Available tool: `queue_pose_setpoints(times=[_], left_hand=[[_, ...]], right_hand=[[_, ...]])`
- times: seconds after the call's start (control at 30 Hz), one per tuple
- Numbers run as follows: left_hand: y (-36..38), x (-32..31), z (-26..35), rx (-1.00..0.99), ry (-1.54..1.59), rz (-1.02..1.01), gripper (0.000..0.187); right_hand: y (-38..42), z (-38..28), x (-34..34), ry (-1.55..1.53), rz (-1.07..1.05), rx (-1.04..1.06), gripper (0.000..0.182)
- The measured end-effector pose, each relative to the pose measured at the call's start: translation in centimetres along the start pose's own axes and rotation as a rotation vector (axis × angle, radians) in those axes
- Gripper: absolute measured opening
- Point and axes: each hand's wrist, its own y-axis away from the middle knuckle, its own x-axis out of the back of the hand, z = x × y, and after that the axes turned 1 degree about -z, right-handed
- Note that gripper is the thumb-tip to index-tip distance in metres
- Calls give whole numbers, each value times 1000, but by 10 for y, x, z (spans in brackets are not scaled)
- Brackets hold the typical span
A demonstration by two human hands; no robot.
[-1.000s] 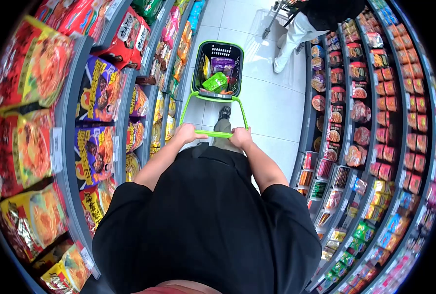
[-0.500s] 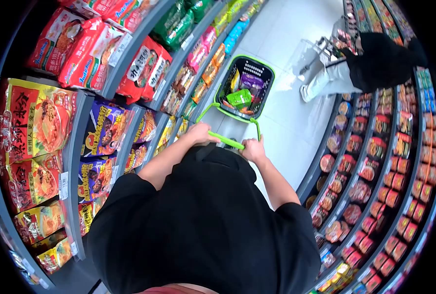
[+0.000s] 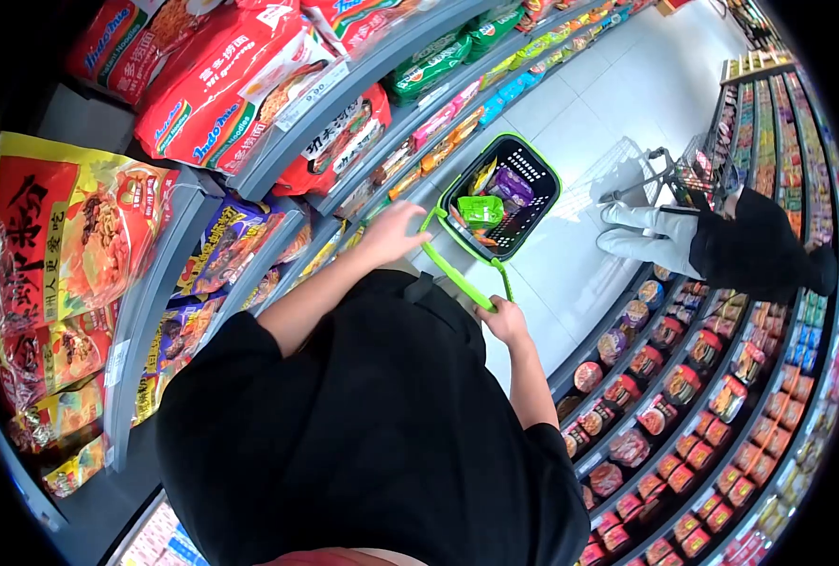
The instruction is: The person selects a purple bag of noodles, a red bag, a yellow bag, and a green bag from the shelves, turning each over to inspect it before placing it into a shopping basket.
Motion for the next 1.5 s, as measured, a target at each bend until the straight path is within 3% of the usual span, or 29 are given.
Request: queue_pose_setpoints(times=[0.1, 0.17, 0.2, 0.27, 0.3, 0.33, 0.37, 0.47, 0.63, 0.67, 0.73, 0.77, 0.8, 0.87, 0.9, 1.0, 1.13, 1.23, 1.37, 1.4, 1.47, 1.5], left_hand=[[33, 53, 9, 156, 32, 566, 53], [59, 86, 23, 154, -20, 804, 68], [68, 96, 32, 213, 82, 817, 82], [69, 99, 39, 195, 159, 900, 92], [67, 97, 43, 211, 163, 924, 92], [62, 93, 48, 208, 145, 936, 96], [54, 93, 53, 196, 119, 949, 100], [38, 105, 76, 352, 69, 991, 102], [20, 119, 78, 317, 48, 1182, 93], [17, 124, 75, 314, 35, 1192, 93], [7, 132, 66, 310, 119, 1227, 80], [2, 136, 66, 384, 138, 1229, 63], [-3, 138, 58, 380, 134, 1236, 63], [-10, 136, 26, 265, 209, 1240, 52], [-9, 139, 18, 340, 278, 1152, 47], [-7, 143, 21, 305, 355, 1182, 46], [0, 135, 37, 345, 88, 1295, 45], [0, 130, 45, 288, 164, 1330, 48], [10, 120, 53, 414, 123, 1245, 51], [11, 115, 56, 433, 269, 1197, 50], [16, 107, 64, 448, 416, 1137, 49], [19, 104, 71, 457, 486, 1101, 45]], right_hand=[[-7, 0, 17, -9, -3, -21, 49], [-10, -3, 28, 6, -23, -33, 46], [-14, 0, 30, 27, -30, -27, 46], [-34, 7, 34, -32, -219, -12, 49], [-37, 7, 36, -13, -192, 23, 48], [-54, 18, 34, -28, -295, 75, 35], [-58, 16, 39, -57, -339, 93, 36], [-78, -1, 51, -122, -353, 178, 37], [-97, -15, 51, -120, -342, 245, 49], [-100, -18, 49, -121, -344, 261, 49], [-103, -21, 47, -61, -341, 262, 54], [-107, -18, 44, -54, -319, 269, 59], [-108, -20, 46, -53, -317, 277, 59], [-109, -23, 51, 25, -271, 264, 59], [-110, -23, 51, -14, -255, 288, 59], [-102, -33, 55, -61, -231, 265, 59], [-105, -41, 56, -3, -251, 258, 61], [-112, -48, 57, 13, -240, 277, 63], [-114, -66, 71, -77, -261, 295, 71], [-113, -75, 77, -80, -259, 293, 71], [-112, -91, 87, -210, 122, 516, 76], [-119, -99, 96, -454, 81, 535, 81]])
